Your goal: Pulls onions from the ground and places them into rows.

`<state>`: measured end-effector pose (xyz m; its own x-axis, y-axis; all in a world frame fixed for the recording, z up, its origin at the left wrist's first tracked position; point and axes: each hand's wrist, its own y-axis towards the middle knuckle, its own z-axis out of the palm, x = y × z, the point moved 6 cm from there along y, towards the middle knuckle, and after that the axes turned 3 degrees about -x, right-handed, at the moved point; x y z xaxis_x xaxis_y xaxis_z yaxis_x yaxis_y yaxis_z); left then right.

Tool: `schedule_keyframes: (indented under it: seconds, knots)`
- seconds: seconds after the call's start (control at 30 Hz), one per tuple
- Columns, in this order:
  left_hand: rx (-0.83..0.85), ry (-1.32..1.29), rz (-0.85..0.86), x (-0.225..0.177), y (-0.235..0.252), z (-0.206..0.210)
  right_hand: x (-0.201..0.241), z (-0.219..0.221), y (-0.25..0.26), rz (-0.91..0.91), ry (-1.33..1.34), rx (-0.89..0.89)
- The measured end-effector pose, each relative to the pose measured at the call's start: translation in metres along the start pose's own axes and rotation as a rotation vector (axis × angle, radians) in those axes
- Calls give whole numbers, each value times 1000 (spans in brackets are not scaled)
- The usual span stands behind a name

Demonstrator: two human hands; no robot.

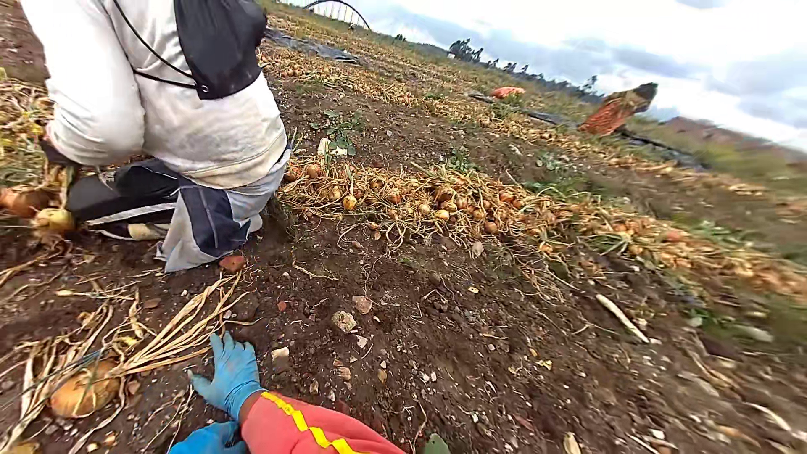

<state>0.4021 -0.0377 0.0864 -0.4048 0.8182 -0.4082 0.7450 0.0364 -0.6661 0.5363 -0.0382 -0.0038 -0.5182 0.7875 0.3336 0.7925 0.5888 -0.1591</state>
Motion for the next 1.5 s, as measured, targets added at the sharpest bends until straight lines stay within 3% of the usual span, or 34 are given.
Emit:
schedule_keyframes:
  seconds: [0.23,0.7,0.93,1.5]
  knots:
    - [-99,-192,-33,27,2,-10,5,9,3,-1,-12,39]
    - [-155,-262,-36,21,-5,-23,3,12,8,3,-36,72]
    - [-126,-149,-91,32,-1,-11,3,14,5,10,-46,13]
    - [-154,-184,-95,32,-5,-13,5,18,6,21,-60,26]
